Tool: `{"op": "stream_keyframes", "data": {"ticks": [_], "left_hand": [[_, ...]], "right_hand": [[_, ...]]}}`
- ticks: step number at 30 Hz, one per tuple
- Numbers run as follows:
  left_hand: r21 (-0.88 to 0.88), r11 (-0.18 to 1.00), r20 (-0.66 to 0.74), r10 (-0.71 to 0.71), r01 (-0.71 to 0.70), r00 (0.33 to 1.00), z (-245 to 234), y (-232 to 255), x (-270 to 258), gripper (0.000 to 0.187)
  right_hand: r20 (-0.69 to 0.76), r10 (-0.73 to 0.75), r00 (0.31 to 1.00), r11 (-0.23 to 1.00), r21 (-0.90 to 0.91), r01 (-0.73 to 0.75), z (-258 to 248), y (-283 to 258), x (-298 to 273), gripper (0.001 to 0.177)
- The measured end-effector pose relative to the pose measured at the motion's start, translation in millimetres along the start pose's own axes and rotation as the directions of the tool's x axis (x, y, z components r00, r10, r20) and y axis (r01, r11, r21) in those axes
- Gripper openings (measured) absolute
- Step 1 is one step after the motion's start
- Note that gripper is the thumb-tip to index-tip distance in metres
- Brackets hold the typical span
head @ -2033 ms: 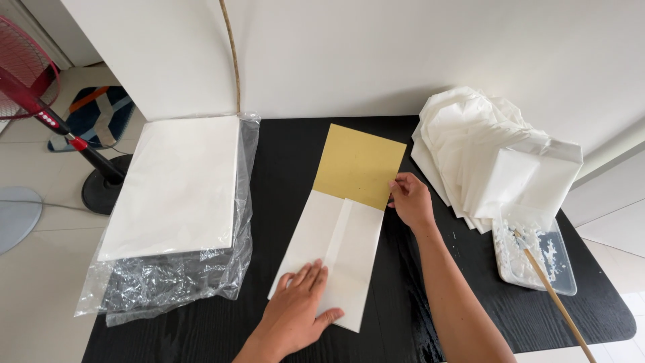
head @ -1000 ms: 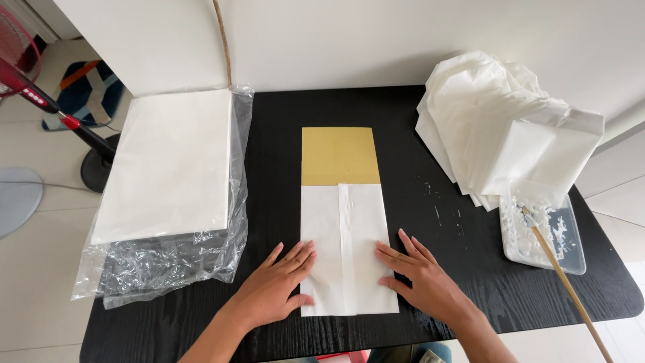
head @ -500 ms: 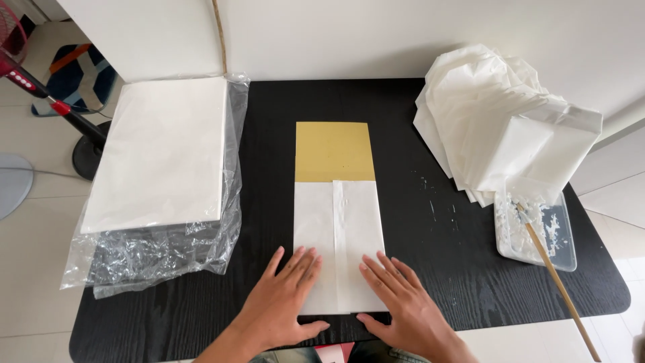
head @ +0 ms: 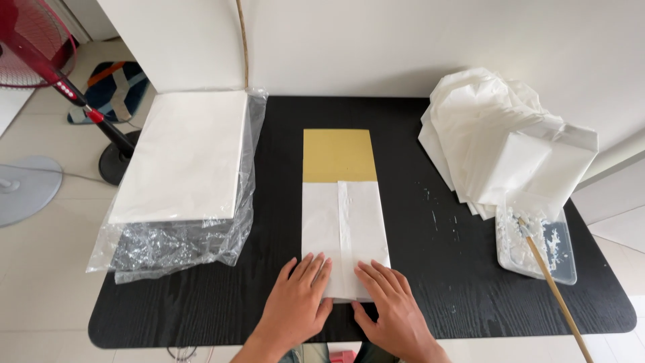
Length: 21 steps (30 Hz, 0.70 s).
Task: Assembling a paper bag by folding a paper sheet around a cardboard template and applying glue with a brush.
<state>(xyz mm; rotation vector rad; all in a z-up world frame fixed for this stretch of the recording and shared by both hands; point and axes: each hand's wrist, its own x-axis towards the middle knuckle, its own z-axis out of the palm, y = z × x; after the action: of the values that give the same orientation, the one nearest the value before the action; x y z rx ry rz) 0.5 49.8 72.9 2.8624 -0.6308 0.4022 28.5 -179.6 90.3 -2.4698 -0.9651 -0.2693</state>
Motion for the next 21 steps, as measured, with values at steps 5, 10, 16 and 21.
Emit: {"op": "stream_keyframes", "data": {"ticks": [5, 10, 16, 21], "left_hand": [[-0.034, 0.998, -0.113, -0.056, 0.053, 0.992, 8, 6, 7, 0.052], [-0.060, 0.992, -0.107, -0.114, 0.108, 0.988, 7, 6, 19, 0.047], [-0.188, 0.968, -0.071, -0.182, 0.166, 0.981, -1, -1, 33, 0.040], [-0.367, 0.912, 0.005, -0.196, 0.184, 0.981, -29, -9, 46, 0.030]], "right_hand": [[-0.039, 0.071, 0.997, 0.993, -0.089, -0.075, 11, 6, 3, 0.057], [-0.061, 0.094, 0.994, 0.987, -0.125, -0.101, 24, 16, 12, 0.055], [-0.098, 0.019, 0.995, 0.990, -0.135, -0.032, 23, 26, 31, 0.049], [-0.015, 0.039, 0.999, 0.998, -0.045, -0.040, 13, 34, 51, 0.044]]}}
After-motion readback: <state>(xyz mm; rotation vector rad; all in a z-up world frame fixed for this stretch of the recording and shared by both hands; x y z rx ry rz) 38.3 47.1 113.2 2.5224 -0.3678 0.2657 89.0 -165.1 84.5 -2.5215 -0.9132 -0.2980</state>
